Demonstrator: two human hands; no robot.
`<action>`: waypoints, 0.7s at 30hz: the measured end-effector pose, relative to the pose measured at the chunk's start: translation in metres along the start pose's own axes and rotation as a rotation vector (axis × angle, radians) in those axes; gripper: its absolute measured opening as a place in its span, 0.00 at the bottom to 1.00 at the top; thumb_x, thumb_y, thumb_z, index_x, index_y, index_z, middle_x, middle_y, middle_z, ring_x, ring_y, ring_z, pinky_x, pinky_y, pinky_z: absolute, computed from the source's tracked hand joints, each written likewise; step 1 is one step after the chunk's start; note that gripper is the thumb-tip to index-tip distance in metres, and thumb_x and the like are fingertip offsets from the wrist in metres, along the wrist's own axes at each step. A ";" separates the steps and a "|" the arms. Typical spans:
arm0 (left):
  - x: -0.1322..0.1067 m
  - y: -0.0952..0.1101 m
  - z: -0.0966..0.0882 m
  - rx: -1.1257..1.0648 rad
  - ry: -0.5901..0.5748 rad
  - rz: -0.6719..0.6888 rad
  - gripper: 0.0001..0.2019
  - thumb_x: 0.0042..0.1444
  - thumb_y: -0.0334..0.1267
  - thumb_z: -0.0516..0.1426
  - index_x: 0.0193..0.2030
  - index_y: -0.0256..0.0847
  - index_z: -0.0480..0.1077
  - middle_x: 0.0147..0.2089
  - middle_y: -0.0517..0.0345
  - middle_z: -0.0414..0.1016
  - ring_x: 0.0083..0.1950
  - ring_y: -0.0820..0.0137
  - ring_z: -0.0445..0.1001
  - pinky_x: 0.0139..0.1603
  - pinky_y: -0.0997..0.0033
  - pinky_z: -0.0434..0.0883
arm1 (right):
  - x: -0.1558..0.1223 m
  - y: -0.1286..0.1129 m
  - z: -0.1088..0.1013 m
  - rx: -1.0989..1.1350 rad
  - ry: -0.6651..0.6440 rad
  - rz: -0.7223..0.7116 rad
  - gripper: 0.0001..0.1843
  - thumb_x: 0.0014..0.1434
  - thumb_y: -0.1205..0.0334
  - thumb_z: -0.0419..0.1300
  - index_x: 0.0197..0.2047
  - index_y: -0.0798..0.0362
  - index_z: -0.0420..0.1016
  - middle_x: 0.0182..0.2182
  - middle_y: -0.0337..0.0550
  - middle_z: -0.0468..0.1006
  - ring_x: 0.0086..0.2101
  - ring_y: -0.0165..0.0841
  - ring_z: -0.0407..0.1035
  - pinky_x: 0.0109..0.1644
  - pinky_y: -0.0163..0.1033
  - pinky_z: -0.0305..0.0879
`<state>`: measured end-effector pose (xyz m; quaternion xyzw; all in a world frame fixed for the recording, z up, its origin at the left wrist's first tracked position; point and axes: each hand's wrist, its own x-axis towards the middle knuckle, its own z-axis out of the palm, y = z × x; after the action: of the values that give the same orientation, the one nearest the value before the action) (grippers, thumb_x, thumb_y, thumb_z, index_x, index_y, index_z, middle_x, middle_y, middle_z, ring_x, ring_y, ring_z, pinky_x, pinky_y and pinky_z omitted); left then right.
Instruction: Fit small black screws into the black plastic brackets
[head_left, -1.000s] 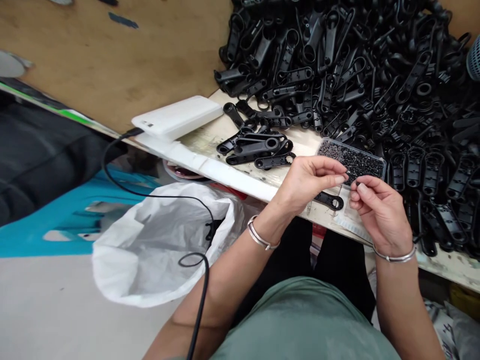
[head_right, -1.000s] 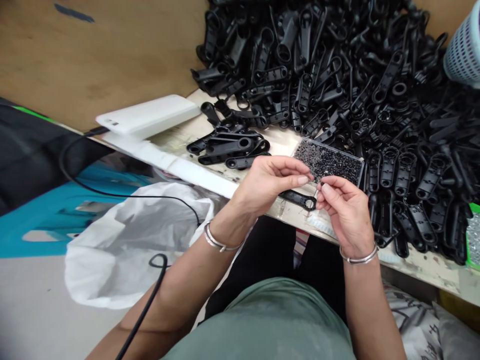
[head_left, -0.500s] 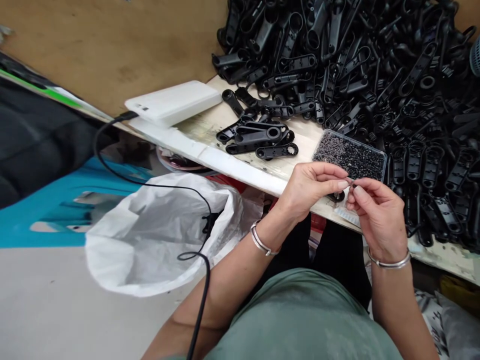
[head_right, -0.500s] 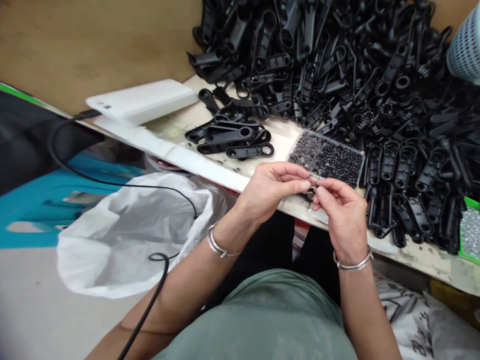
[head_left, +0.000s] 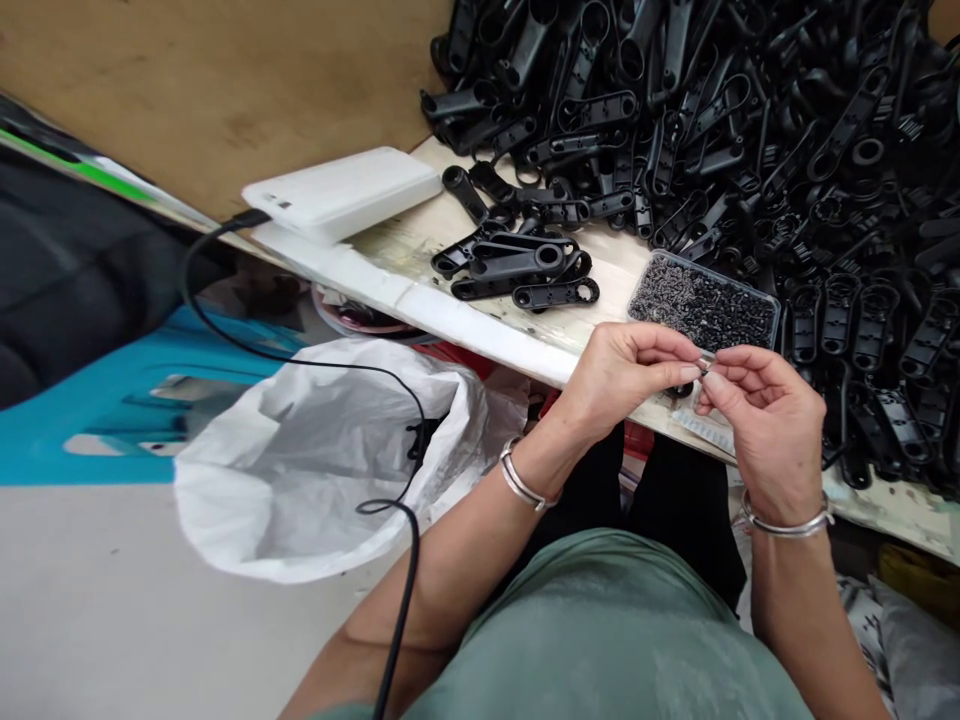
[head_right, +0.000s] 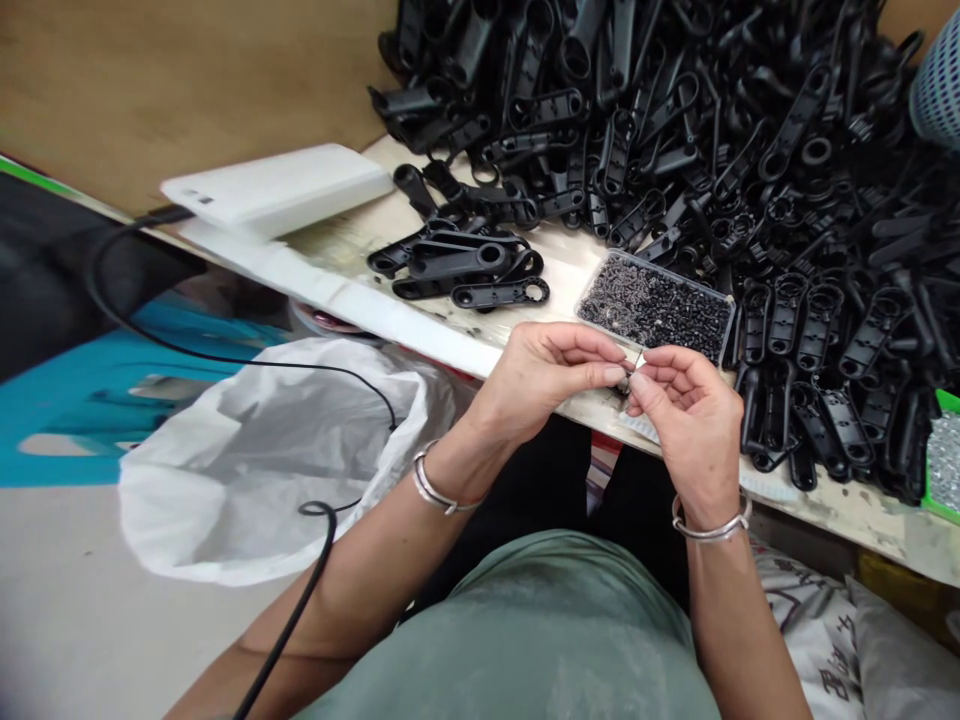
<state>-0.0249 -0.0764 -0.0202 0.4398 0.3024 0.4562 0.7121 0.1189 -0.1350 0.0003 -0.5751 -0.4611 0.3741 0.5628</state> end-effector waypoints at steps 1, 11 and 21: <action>-0.001 0.000 0.000 0.014 0.006 0.012 0.10 0.41 0.34 0.70 0.31 0.35 0.79 0.33 0.55 0.82 0.35 0.71 0.79 0.41 0.72 0.76 | 0.000 0.000 0.000 -0.009 0.004 0.009 0.10 0.51 0.67 0.71 0.37 0.52 0.77 0.28 0.37 0.78 0.25 0.28 0.73 0.29 0.32 0.75; -0.011 -0.008 0.010 0.299 0.140 0.212 0.04 0.50 0.27 0.64 0.30 0.40 0.80 0.31 0.60 0.82 0.33 0.73 0.79 0.38 0.75 0.76 | -0.011 -0.007 0.005 -0.212 0.033 0.013 0.08 0.56 0.58 0.66 0.34 0.54 0.80 0.24 0.40 0.79 0.22 0.31 0.74 0.27 0.36 0.77; -0.019 -0.017 0.007 0.530 0.129 0.252 0.06 0.55 0.31 0.63 0.36 0.44 0.81 0.34 0.61 0.83 0.36 0.71 0.81 0.40 0.75 0.76 | -0.009 0.001 0.008 -0.238 0.008 0.032 0.05 0.55 0.61 0.64 0.31 0.54 0.77 0.21 0.39 0.77 0.19 0.30 0.72 0.24 0.34 0.74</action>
<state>-0.0208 -0.0998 -0.0319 0.6145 0.3983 0.4732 0.4897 0.1089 -0.1408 -0.0026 -0.6467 -0.4906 0.3233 0.4864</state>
